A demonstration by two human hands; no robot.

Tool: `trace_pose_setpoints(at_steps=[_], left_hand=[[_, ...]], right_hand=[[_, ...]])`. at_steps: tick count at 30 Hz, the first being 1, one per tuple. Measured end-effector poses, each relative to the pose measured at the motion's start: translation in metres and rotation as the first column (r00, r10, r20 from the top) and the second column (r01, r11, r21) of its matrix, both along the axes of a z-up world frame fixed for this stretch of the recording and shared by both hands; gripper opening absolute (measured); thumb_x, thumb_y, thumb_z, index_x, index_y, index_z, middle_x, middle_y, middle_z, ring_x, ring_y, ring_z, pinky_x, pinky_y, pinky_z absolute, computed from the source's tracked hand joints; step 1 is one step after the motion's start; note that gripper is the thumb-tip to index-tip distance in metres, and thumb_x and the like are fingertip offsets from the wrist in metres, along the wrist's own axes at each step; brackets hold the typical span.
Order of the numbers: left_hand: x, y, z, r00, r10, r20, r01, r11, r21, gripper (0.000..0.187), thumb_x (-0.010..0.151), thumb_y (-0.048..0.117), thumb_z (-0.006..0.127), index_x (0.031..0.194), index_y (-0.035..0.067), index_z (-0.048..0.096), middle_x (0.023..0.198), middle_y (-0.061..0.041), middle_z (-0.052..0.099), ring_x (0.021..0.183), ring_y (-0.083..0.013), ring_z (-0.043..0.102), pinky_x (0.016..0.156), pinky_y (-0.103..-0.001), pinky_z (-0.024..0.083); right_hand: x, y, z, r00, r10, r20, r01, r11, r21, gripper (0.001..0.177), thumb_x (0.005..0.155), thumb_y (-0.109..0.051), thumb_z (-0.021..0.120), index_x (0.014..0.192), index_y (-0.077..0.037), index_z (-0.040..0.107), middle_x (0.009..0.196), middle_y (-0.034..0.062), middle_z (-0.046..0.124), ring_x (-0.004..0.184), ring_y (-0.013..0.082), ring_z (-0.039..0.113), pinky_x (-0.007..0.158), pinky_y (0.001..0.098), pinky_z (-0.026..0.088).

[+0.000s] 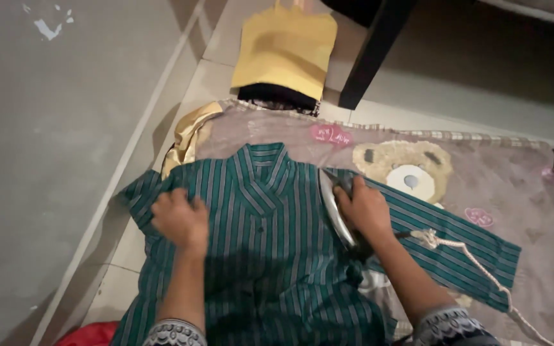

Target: Ironing and folding a striped shirt on a floor-based ironing mat.

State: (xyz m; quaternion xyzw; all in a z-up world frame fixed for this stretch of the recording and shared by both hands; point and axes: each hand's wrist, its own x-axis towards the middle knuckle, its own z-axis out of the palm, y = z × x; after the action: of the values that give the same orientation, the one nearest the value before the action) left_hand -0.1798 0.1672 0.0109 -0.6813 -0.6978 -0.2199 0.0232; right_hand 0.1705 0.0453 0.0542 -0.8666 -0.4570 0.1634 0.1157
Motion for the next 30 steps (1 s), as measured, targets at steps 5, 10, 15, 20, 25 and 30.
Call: trace_pose_setpoints(at_steps=[5,10,15,20,25,30], left_hand=[[0.091,0.010,0.006,0.833,-0.474,0.284,0.429,0.879,0.209,0.037,0.082,0.024,0.079,0.111,0.004,0.070,0.108,-0.015,0.070,0.105,-0.0361,0.063,0.090,-0.050,0.051],[0.148,0.034,0.003,0.828,-0.436,0.352,0.493,0.866,-0.087,0.047,0.079,0.032,0.082,0.111,0.000,0.069,0.106,-0.022,0.072,0.101,-0.0407,0.067,0.084,-0.048,0.054],[0.144,0.037,-0.021,0.882,-0.274,0.384,0.396,0.873,-0.285,0.018,0.085,0.029,0.075,0.086,0.011,0.072,0.083,-0.014,0.075,0.085,-0.0383,0.071,0.079,-0.052,0.053],[0.138,0.022,-0.020,0.876,-0.292,0.385,0.393,0.894,-0.216,0.015,0.086,0.026,0.074,0.082,0.011,0.070,0.074,-0.014,0.073,0.078,-0.0395,0.070,0.076,-0.054,0.051],[0.141,0.029,-0.021,0.864,-0.338,0.373,0.408,0.904,-0.126,0.012,0.081,0.022,0.074,0.079,0.012,0.069,0.072,-0.016,0.072,0.074,-0.0412,0.069,0.072,-0.056,0.049],[0.136,0.022,-0.026,0.826,-0.349,0.442,0.434,0.895,-0.104,0.012,0.088,0.022,0.069,0.082,0.011,0.066,0.074,-0.015,0.071,0.075,-0.0410,0.069,0.071,-0.055,0.052]], right_hand=[[0.010,0.030,-0.023,0.999,-0.007,-0.052,0.014,0.990,0.138,0.057,0.093,-0.055,0.060,0.110,-0.001,0.058,0.095,0.0338,0.070,0.093,0.0538,0.067,0.083,0.0603,0.053],[0.015,0.011,-0.030,0.998,0.007,-0.059,0.000,0.994,0.107,0.056,0.094,-0.053,0.059,0.113,0.000,0.056,0.092,0.0360,0.069,0.091,0.0565,0.065,0.082,0.0619,0.051],[0.011,0.011,-0.032,0.985,-0.058,-0.161,0.072,0.994,0.083,0.058,0.093,-0.055,0.061,0.108,0.001,0.058,0.094,0.0369,0.068,0.096,0.0558,0.065,0.086,0.0608,0.050],[-0.002,0.063,-0.042,0.970,-0.091,-0.224,0.134,0.973,0.187,0.060,0.093,-0.056,0.062,0.105,0.002,0.059,0.099,0.0372,0.068,0.100,0.0554,0.064,0.086,0.0593,0.051],[-0.034,0.076,-0.054,0.968,-0.112,-0.227,0.154,0.972,0.177,0.056,0.093,-0.052,0.064,0.106,0.002,0.060,0.099,0.0382,0.066,0.100,0.0559,0.063,0.087,0.0593,0.051],[-0.068,0.077,-0.020,0.965,-0.199,-0.169,0.226,0.961,0.161,0.049,0.095,-0.048,0.059,0.109,-0.001,0.059,0.095,0.0334,0.070,0.093,0.0534,0.067,0.083,0.0593,0.054]])
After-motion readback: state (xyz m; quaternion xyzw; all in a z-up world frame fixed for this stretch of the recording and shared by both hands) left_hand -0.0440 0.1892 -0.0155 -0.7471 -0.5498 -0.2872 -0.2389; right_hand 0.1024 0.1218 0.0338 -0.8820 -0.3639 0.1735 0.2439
